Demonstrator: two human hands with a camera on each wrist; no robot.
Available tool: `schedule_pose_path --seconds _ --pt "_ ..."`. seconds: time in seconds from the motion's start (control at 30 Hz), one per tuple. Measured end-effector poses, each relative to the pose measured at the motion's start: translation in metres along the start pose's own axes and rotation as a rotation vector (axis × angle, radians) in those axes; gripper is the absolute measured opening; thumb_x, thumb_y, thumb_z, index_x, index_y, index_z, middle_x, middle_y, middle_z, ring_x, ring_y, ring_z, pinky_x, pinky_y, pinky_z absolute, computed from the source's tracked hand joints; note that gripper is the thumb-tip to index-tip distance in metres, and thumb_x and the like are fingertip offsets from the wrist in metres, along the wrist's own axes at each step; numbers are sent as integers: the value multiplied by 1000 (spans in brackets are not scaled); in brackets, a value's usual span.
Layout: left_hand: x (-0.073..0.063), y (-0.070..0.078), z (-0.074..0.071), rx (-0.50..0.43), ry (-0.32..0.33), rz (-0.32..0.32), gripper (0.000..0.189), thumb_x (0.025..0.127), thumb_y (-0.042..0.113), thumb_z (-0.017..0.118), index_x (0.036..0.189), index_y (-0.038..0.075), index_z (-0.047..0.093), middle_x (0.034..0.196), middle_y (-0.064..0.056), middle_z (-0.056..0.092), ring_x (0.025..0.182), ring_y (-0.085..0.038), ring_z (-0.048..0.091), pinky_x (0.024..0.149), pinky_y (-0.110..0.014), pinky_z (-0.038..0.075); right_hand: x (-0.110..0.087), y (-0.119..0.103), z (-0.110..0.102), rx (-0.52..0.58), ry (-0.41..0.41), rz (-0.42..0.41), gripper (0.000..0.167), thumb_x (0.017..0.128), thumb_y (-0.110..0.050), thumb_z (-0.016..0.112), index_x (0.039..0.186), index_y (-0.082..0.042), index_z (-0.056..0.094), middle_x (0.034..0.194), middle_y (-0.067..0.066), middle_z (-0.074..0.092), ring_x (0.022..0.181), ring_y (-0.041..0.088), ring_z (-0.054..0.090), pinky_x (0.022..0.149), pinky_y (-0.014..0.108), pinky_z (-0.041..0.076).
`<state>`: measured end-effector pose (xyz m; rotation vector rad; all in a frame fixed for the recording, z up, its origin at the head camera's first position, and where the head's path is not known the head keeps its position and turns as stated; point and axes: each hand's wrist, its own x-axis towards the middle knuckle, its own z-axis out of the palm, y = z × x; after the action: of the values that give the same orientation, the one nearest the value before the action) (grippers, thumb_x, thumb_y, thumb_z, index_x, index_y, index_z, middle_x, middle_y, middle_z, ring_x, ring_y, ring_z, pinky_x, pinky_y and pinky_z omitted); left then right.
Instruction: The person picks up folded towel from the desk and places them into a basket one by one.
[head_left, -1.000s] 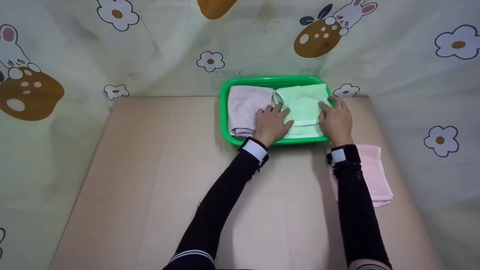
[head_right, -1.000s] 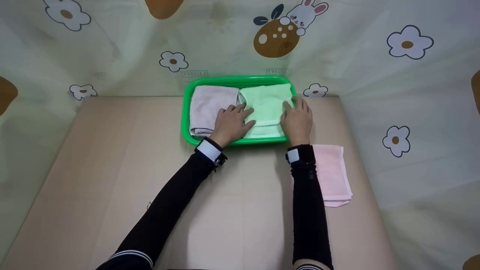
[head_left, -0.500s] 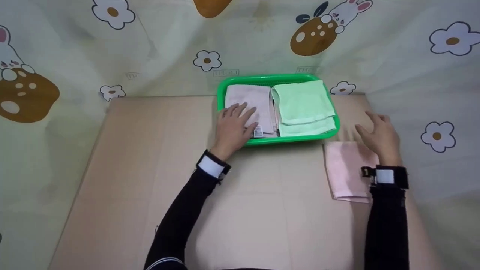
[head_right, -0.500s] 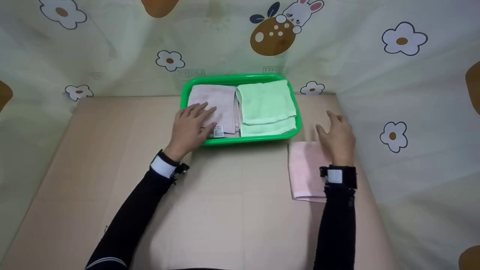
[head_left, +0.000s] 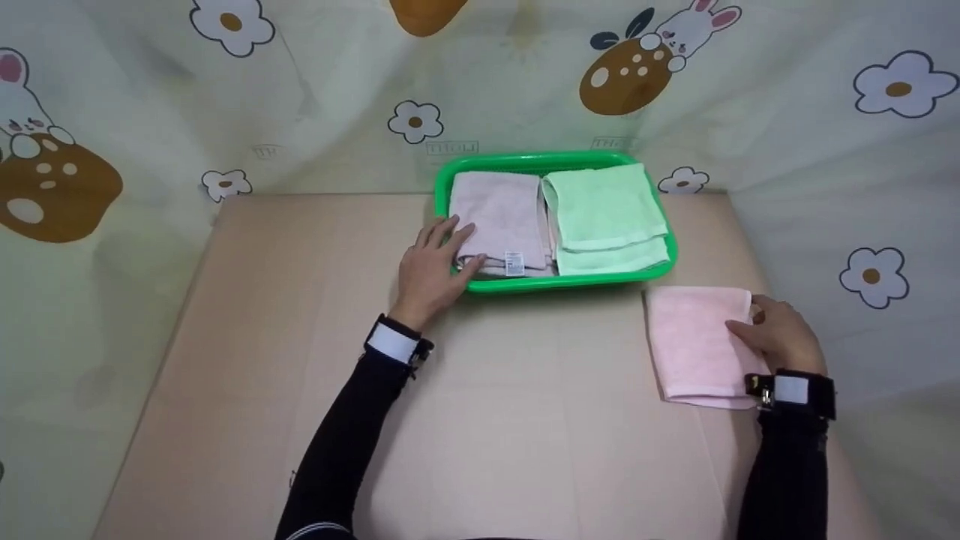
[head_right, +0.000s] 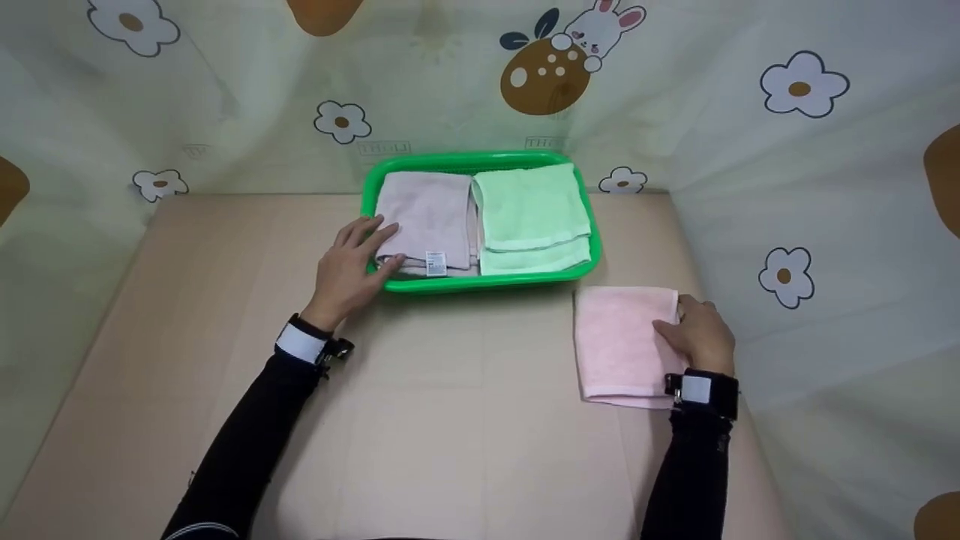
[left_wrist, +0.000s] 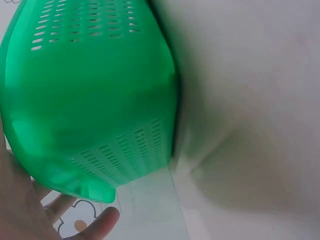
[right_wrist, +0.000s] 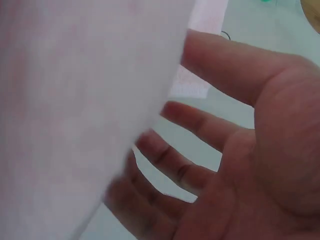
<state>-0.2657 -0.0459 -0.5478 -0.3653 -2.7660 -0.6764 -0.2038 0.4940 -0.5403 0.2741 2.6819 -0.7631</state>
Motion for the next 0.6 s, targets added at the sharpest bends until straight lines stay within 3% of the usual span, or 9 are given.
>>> schedule_pose_path --seconds 0.13,0.23,0.37,0.47,0.6 --pt "0 -1 -1 -13 -9 0 63 101 62 50 153 28 52 163 -4 43 151 -26 35 108 -52 48 6 -17 10 -27 -28 -19 81 99 -40 67 151 12 31 137 42 47 116 51 53 93 60 50" --pt "-1 -1 -1 -23 -13 4 62 102 62 50 153 27 52 163 -4 42 152 -26 35 108 -53 48 9 -38 24 -100 -18 -82 73 100 -39 66 140 15 40 127 41 55 108 49 59 87 57 52" --pt "-2 -1 -2 -16 -20 16 61 102 61 50 154 27 52 164 -3 42 153 -26 34 105 -53 49 12 -73 48 -165 10 -185 68 102 -32 62 137 23 41 126 47 55 112 58 59 94 65 50" --pt "-3 -2 -3 -13 -28 20 61 103 60 49 154 26 51 165 -3 41 154 -25 33 104 -53 50 12 -97 68 -157 43 -240 65 103 -26 61 137 25 41 129 50 52 119 62 55 100 67 47" --pt "-5 -2 -4 -19 -44 16 62 104 60 47 156 26 48 166 -3 38 155 -25 31 105 -54 49 9 -121 90 -142 101 -287 63 101 -21 63 140 24 41 127 48 56 117 60 58 100 66 49"
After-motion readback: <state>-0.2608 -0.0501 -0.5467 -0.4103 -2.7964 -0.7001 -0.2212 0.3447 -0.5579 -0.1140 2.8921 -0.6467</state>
